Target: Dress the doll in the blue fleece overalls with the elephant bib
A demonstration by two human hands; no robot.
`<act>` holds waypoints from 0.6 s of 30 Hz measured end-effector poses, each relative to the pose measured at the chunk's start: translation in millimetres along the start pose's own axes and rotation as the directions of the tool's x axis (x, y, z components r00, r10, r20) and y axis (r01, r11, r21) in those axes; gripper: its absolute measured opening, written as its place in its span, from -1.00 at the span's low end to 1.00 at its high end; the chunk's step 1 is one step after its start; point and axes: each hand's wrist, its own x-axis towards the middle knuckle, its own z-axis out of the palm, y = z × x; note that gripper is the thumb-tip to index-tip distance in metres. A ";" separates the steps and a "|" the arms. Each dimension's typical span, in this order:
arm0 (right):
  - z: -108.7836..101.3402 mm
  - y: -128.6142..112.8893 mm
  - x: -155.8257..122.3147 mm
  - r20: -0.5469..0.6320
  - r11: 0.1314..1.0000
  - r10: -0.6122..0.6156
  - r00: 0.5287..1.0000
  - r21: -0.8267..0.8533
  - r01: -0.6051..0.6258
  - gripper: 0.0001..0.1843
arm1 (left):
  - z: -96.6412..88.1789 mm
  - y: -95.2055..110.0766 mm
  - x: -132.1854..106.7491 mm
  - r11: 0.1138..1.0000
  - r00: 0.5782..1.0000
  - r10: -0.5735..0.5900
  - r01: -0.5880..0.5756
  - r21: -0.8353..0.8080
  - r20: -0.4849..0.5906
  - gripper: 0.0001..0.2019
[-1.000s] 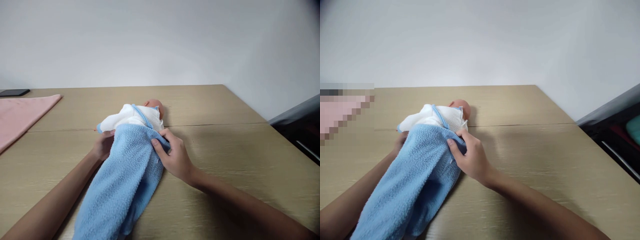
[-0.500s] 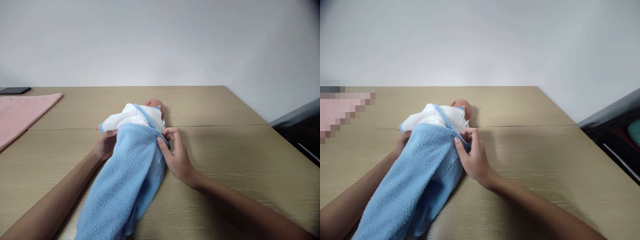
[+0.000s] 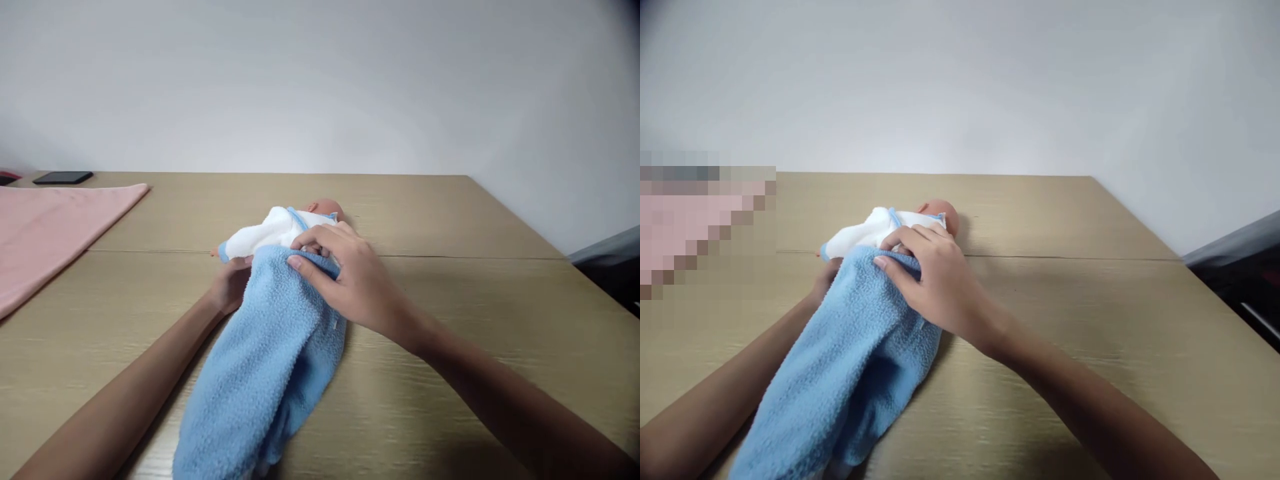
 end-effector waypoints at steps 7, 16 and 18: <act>-2.5 -2.3 -6.4 -0.049 0.978 0.111 0.993 0.184 -0.101 -0.94 | 0.8 -1.1 0.2 0.999 1.000 -0.004 0.005 -0.034 0.020 -0.68; 10.3 13.0 -11.3 -0.007 0.834 0.450 0.893 0.360 -0.417 -0.71 | 2.2 -0.2 -1.4 0.999 1.000 0.028 -0.028 -0.043 -0.007 -0.65; 15.6 14.4 -17.5 -0.130 0.866 0.434 0.892 0.335 -0.372 -0.71 | 2.2 0.2 -2.0 0.998 1.000 0.021 -0.021 -0.052 0.004 -0.63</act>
